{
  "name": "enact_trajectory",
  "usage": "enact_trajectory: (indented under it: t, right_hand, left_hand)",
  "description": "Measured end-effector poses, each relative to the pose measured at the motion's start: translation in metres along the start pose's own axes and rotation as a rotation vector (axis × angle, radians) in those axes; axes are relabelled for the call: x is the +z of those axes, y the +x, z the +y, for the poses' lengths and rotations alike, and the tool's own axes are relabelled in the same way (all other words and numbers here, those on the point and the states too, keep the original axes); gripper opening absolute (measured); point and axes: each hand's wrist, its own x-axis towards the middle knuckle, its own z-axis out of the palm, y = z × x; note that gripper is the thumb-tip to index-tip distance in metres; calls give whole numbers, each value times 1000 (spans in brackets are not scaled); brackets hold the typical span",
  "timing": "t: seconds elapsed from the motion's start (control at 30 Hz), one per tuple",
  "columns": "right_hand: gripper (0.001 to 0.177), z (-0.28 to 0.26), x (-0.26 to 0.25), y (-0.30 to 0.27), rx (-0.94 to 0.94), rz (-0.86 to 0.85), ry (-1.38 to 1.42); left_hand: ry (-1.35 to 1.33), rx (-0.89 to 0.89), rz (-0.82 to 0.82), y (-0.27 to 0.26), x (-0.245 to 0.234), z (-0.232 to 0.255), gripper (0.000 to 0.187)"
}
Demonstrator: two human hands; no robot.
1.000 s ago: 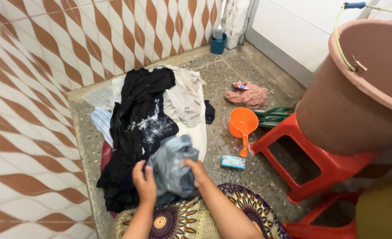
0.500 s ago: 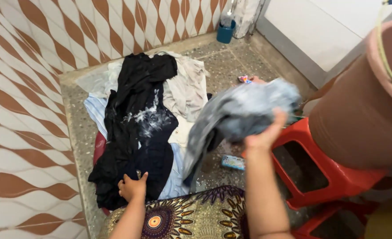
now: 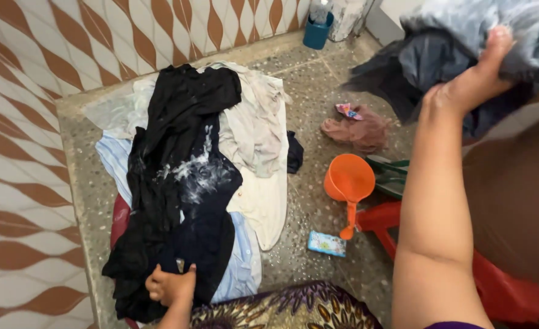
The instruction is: The person is hand-washing a pile of clothes on the floor using laundry soap and a brush.
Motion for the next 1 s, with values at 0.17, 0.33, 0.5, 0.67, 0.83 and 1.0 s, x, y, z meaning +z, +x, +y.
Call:
enact_trajectory:
  t: [0.17, 0.33, 0.5, 0.67, 0.83, 1.0]
  right_hand:
    - [44, 94, -145, -11, -87, 93, -346]
    - [65, 118, -197, -62, 771, 625, -552]
    - [41, 243, -305, -103, 874, 37, -957]
    - [40, 197, -193, -168, 523, -723, -1719]
    - [35, 214, -234, -184, 112, -950, -2130]
    - [23, 136, -131, -184, 197, -1064, -1711]
  left_hand:
    - [-93, -107, 200, 24, 33, -22, 61]
    - [88, 20, 573, 16, 62, -20, 38]
    - [32, 244, 764, 11, 73, -18, 35]
    - [213, 108, 769, 12, 71, -13, 37]
    - [254, 18, 713, 15, 75, -16, 41]
    - [243, 54, 673, 13, 75, -8, 42]
